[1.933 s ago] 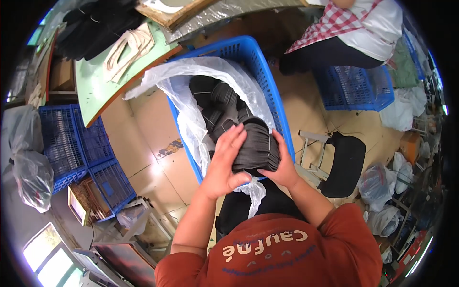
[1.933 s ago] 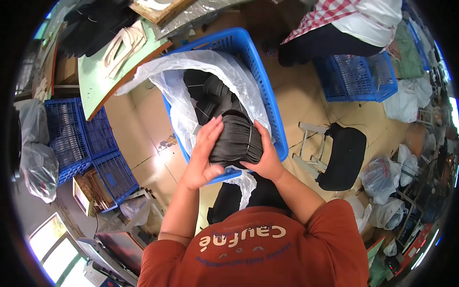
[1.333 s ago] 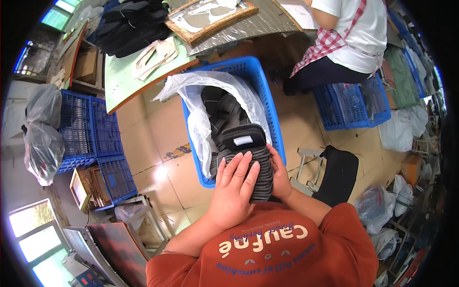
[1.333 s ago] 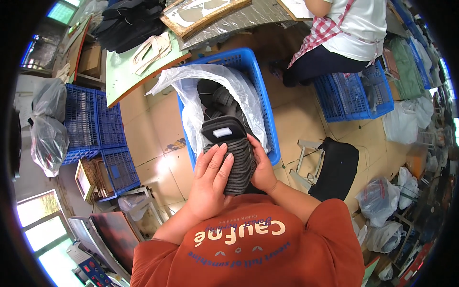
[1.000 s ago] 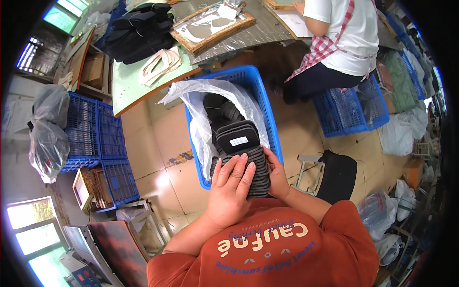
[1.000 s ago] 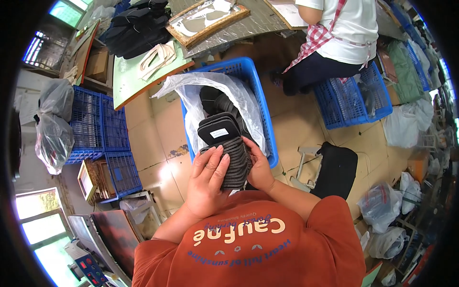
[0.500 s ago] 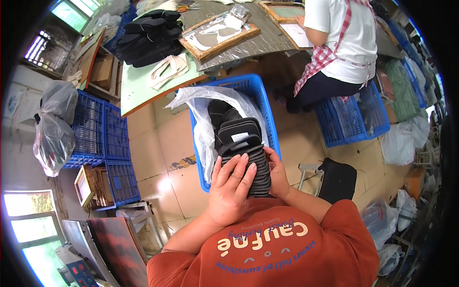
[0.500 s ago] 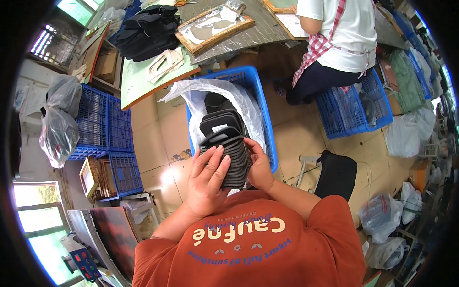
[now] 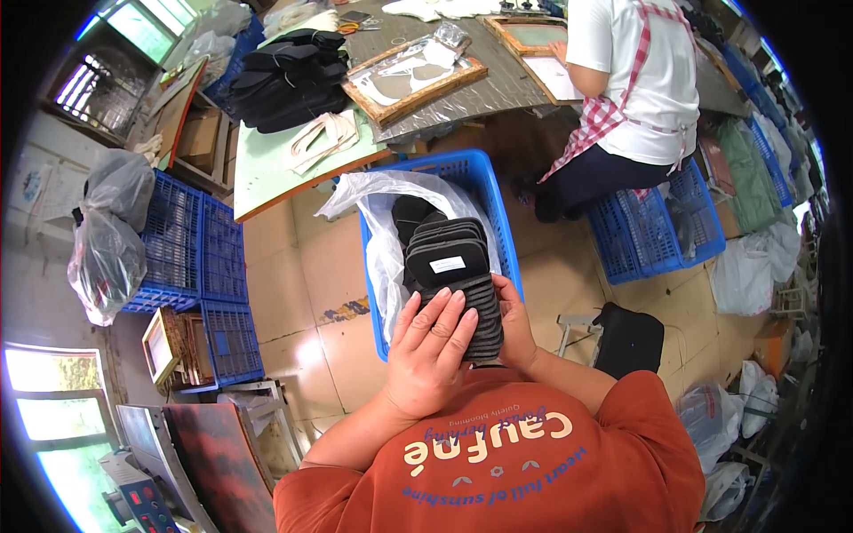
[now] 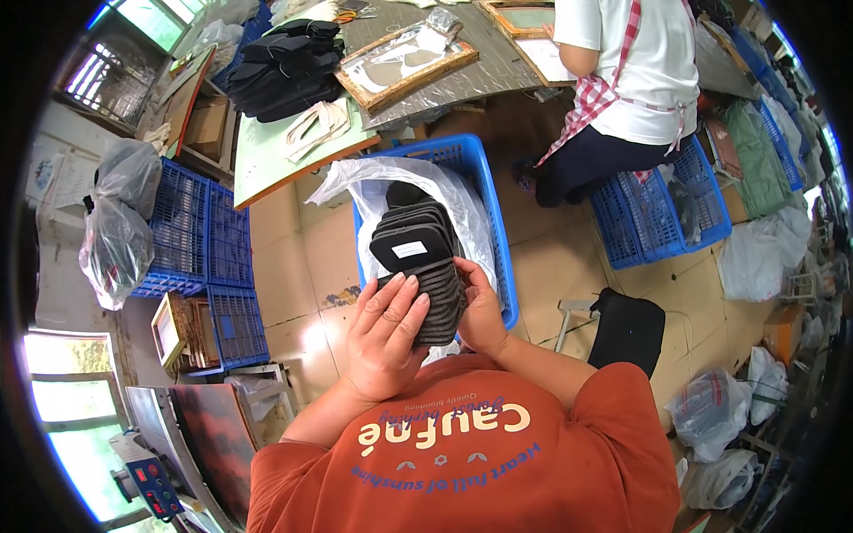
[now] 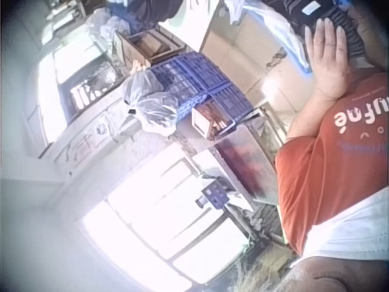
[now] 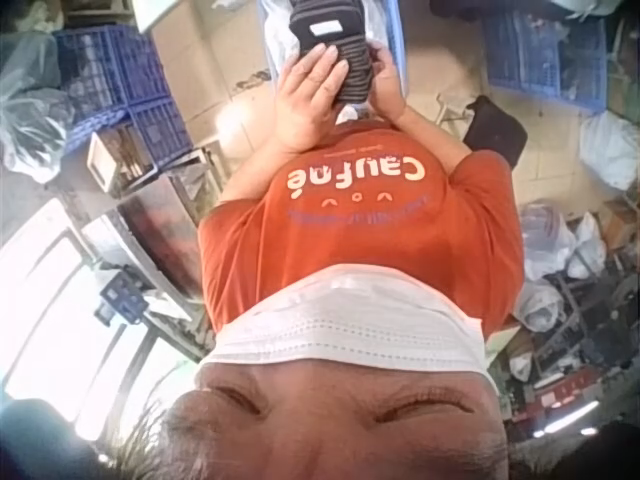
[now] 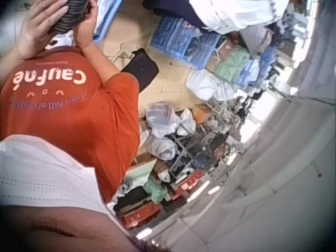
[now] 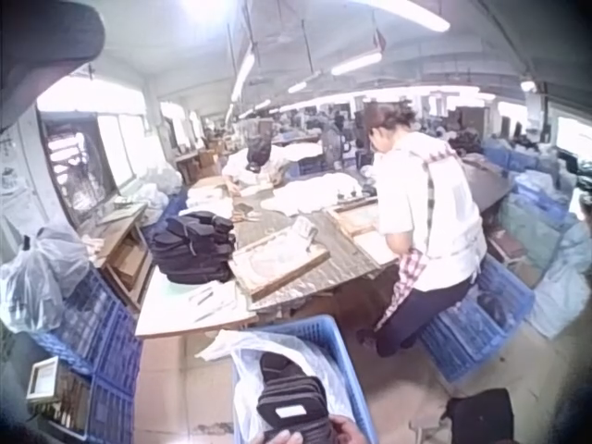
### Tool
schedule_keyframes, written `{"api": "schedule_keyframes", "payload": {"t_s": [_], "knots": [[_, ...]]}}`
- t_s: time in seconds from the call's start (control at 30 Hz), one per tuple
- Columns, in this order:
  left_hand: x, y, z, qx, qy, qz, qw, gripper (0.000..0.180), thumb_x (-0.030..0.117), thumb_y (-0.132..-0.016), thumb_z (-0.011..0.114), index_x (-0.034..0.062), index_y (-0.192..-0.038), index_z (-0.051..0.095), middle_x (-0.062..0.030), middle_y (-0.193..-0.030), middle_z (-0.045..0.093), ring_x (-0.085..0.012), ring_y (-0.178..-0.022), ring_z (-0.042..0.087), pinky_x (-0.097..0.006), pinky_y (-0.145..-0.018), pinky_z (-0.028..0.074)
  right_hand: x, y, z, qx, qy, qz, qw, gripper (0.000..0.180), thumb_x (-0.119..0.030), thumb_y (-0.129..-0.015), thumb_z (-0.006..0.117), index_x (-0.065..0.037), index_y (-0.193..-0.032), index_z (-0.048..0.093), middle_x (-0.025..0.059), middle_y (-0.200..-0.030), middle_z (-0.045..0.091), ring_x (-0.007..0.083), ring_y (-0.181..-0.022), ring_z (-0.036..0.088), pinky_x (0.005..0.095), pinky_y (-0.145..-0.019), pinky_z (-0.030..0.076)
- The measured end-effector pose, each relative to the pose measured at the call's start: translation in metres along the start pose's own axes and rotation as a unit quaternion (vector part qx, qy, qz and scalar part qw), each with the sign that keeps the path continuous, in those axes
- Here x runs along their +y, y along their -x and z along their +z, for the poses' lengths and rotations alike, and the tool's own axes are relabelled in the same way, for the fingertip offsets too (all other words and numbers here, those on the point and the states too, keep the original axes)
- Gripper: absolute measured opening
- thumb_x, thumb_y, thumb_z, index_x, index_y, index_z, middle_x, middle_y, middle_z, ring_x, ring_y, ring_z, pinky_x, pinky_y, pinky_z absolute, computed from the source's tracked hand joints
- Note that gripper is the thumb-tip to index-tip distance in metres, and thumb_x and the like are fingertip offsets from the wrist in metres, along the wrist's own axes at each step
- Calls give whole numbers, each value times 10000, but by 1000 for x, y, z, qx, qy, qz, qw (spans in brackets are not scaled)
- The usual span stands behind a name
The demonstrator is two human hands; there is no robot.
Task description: Inspecting and sorting molded shoe components from a basket in a manufacturing environment.
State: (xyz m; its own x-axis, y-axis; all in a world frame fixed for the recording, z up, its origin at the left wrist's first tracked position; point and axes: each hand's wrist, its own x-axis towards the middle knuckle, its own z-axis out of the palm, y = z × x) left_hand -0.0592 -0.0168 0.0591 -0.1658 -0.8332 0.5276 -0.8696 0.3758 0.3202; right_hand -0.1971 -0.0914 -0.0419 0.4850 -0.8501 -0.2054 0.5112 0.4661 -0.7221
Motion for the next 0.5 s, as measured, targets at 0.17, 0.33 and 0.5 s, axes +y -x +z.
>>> {"api": "schedule_keyframes", "payload": {"t_s": [0.17, 0.33, 0.5], "knots": [[-2, 1, 0, 9, 2, 12, 1000, 577, 69, -569, 733, 26, -1131, 611, -160, -1224, 600, -329, -1153, 566, -513, -1015, 395, 3, -3, 0, 3, -8, 10, 1000, 450, 35, -895, 538, 0, -1305, 356, 131, -1234, 522, 197, -1119, 553, 312, -973, 467], [-2, 1, 3, 7, 13, 11, 1000, 563, 47, -572, 724, 14, -1123, 612, -158, -1218, 603, -329, -1147, 569, -510, -1023, 392, 4, -6, 6, 34, -27, -4, 999, 351, -55, -955, 450, -4, -1294, 373, 136, -1226, 524, 196, -1112, 552, 321, -971, 468], [-5, 1, 2, 18, 35, 20, 999, 537, 20, -566, 708, 9, -1097, 625, -158, -1181, 625, -334, -1125, 584, -511, -1008, 410, 4, -7, 9, 32, 13, -19, 999, 330, -110, -977, 399, -8, -1291, 383, 140, -1231, 523, 201, -1122, 546, 330, -975, 468]]}}
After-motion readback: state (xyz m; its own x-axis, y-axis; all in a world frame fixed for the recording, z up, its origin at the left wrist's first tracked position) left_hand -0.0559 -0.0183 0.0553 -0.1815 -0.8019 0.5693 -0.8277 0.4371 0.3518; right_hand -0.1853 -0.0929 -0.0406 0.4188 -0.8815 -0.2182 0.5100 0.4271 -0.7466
